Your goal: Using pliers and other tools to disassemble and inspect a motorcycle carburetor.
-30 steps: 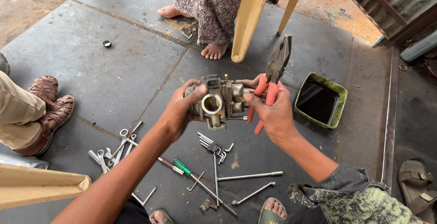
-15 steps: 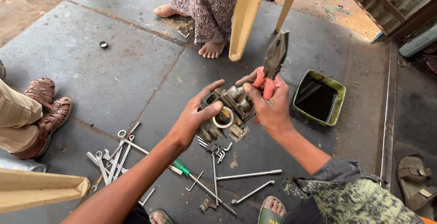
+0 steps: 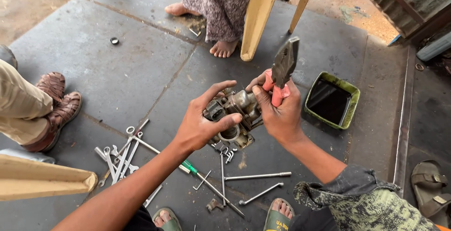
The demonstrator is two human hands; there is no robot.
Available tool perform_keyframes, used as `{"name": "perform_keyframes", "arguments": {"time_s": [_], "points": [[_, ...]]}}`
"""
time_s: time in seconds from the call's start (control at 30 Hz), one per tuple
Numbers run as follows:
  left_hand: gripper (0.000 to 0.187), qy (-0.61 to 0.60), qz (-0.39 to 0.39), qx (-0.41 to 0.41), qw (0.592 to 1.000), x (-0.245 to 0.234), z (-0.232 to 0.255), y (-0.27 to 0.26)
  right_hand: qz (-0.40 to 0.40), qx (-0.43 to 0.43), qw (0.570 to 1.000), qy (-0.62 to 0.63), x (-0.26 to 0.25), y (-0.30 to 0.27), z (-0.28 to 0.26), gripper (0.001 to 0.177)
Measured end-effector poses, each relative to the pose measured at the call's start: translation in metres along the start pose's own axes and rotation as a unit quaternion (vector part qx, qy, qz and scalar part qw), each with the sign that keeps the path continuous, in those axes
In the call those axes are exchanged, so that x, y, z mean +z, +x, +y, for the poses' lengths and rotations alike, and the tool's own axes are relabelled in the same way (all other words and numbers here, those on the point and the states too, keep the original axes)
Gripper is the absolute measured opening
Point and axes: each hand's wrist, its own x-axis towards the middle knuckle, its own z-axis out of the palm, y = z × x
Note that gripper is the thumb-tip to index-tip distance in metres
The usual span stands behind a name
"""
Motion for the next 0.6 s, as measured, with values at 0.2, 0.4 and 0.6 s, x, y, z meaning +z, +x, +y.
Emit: {"name": "perform_keyframes", "arguments": {"time_s": [0.2,0.4,0.6], "points": [[0.071,-0.045,-0.02,0.023,0.999,-0.006,-0.005,0.002,-0.001,0.11,0.994,-0.022,-0.017,0.004,-0.019,0.02],[0.073,-0.207,0.018,-0.102,0.973,-0.018,-0.026,0.014,-0.091,0.307,0.911,0.262,-0.041,-0.02,0.001,0.016],[0.071,-0.265,0.018,-0.171,0.949,-0.031,-0.019,0.012,-0.166,0.462,0.809,0.324,-0.048,-0.05,0.003,0.029]]}}
